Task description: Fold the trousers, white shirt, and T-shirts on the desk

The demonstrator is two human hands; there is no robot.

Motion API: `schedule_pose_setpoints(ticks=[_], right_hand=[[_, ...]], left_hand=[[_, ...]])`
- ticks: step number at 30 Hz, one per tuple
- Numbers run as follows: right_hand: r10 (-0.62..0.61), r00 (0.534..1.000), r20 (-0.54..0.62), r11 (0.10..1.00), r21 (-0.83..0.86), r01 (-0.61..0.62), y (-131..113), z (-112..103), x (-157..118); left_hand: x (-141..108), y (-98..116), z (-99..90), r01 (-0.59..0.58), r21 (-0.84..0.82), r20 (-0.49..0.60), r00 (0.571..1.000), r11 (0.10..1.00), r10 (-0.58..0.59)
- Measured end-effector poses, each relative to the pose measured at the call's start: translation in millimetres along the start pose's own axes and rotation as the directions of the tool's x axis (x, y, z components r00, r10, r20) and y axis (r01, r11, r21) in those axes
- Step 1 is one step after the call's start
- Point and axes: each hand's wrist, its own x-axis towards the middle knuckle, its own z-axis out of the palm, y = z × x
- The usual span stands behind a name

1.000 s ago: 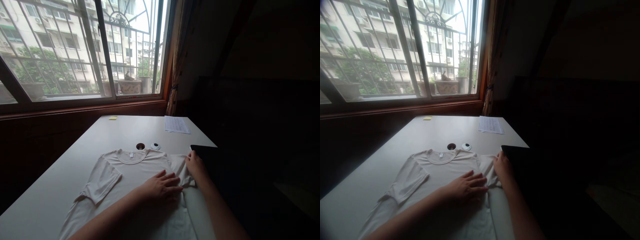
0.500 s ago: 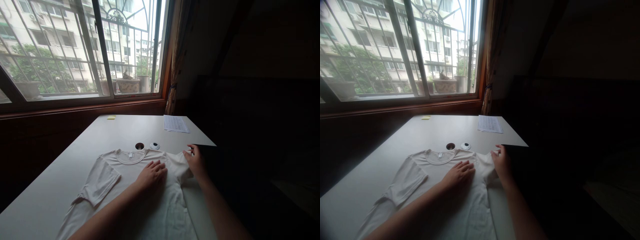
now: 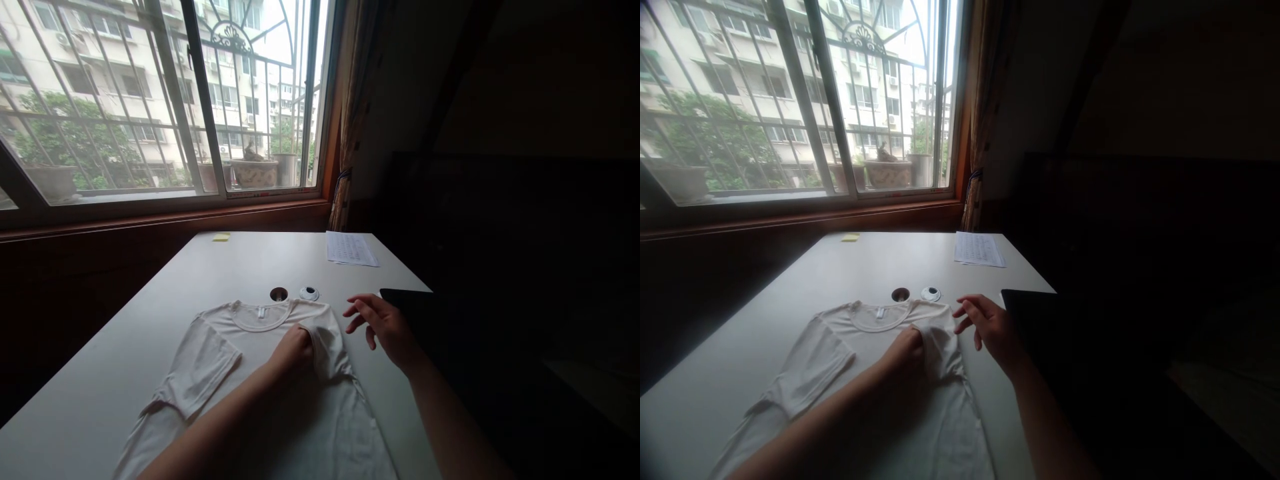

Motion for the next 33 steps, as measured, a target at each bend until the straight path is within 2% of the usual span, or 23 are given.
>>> schedule_pose_setpoints(ticks=[3, 5, 7, 9, 11, 14, 18, 23, 27, 33], right_hand=[[0.100, 0.993, -0.057, 0.928, -0.355, -0.113, 15.8, -9.6, 5.9], [0.175, 0.985, 0.007, 0.845, -0.515, -0.147, 25.5, -12.5, 7.5], [0.233, 0.967, 0.103, 0.807, -0.576, -0.133, 31.8, -12.6, 6.1], [0.313, 0.928, 0.204, 0.808, -0.571, -0.147, 35.8, -11.0, 2.5], [0.424, 0.859, 0.286, 0.811, -0.543, -0.219, 39.2, -8.9, -1.7], [0.546, 0.773, 0.323, 0.773, -0.550, -0.316, 45.3, -5.2, -6.3], [0.614, 0.709, 0.348, 0.726, -0.602, -0.333, 52.0, -1.5, -8.9], [0.656, 0.669, 0.349, 0.669, -0.679, -0.303, 55.7, -6.4, -9.1], [0.676, 0.647, 0.352, 0.656, -0.687, -0.312, 57.5, -14.8, -8.5], [0.633, 0.685, 0.361, 0.708, -0.629, -0.323, 47.8, -12.9, -6.9]], left_hand=[[2.6, -9.4, -4.7, 0.157, -0.091, -0.114, 0.979, 0.983, -0.167], [2.9, -16.9, -5.3, 0.220, -0.149, -0.170, 0.955, 0.964, -0.245], [2.3, -23.4, -3.6, 0.249, -0.193, -0.200, 0.937, 0.949, -0.286], [1.2, -27.6, -0.4, 0.246, -0.209, -0.215, 0.933, 0.947, -0.290], [0.1, -29.5, 2.6, 0.220, -0.198, -0.226, 0.938, 0.955, -0.263], [-0.5, -29.8, 2.8, 0.178, -0.149, -0.241, 0.947, 0.973, -0.211], [0.5, -31.5, -4.9, 0.182, -0.066, -0.243, 0.951, 0.981, -0.193], [-0.8, -29.9, -14.1, 0.217, 0.077, -0.154, 0.967, 0.973, -0.204], [-2.8, -20.5, -19.0, 0.188, 0.222, -0.075, 0.982, 0.957, -0.175], [0.5, -11.8, -23.0, 0.094, 0.344, 0.035, 0.993, 0.934, -0.113]])
